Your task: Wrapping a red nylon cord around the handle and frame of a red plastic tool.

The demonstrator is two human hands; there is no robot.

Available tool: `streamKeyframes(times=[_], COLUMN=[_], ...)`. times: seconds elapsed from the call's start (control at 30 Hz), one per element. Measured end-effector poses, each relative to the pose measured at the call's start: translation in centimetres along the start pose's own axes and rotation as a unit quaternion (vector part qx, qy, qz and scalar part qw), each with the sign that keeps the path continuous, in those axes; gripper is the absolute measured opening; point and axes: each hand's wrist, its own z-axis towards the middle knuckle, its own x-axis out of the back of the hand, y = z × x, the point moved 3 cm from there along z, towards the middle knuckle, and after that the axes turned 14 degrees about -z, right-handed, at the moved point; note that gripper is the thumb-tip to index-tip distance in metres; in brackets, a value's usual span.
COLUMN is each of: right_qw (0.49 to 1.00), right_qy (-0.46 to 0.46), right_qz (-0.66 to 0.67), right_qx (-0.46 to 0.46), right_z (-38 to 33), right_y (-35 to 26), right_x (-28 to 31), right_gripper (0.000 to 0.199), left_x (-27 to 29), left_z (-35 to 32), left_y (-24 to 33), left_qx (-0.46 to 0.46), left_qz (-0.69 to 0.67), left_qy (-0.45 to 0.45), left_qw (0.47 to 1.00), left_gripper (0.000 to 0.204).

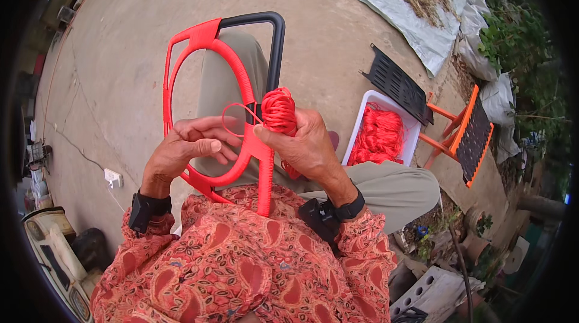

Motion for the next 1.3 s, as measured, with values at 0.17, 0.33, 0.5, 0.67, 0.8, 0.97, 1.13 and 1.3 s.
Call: streamKeyframes(times=[0.17,0.33,0.5,0.67,0.8,0.97,1.13,1.3], right_qw=[0.999,0.998,0.998,0.997,0.994,0.985,0.991,0.987], right_qy=[0.025,0.020,0.017,-0.020,0.024,0.112,0.080,0.068], right_qz=[-0.031,-0.052,-0.063,-0.057,-0.097,-0.130,-0.103,-0.133], right_qx=[0.009,-0.004,-0.008,-0.037,-0.040,-0.026,0.029,0.064], right_z=[-0.3,-0.3,-0.4,-1.0,-2.0,-1.9,-0.8,0.1], right_y=[0.5,0.2,0.1,1.1,0.9,-1.9,-4.7,-6.9], right_x=[0.2,0.1,0.0,2.3,5.5,7.6,5.7,5.3], right_gripper=[0.018,0.018,0.019,0.023,0.022,0.021,0.024,0.024], left_x=[4.1,-1.3,-3.1,-4.0,-3.9,-4.4,-4.6,-4.5], left_z=[-3.8,-2.0,1.5,3.1,3.4,3.9,4.0,3.7], left_y=[4.3,1.4,-2.8,-3.6,-4.2,-4.5,-4.7,-4.8], left_qx=[-0.114,-0.149,-0.091,-0.031,-0.030,-0.037,-0.027,-0.030], left_qz=[0.212,0.194,0.035,-0.232,-0.257,-0.229,-0.224,-0.243], left_qy=[0.184,0.086,0.079,-0.029,-0.050,-0.019,-0.025,-0.020], left_qw=[0.953,0.966,0.992,0.972,0.965,0.973,0.974,0.969], left_gripper=[0.027,0.023,0.021,0.022,0.023,0.024,0.024,0.018])
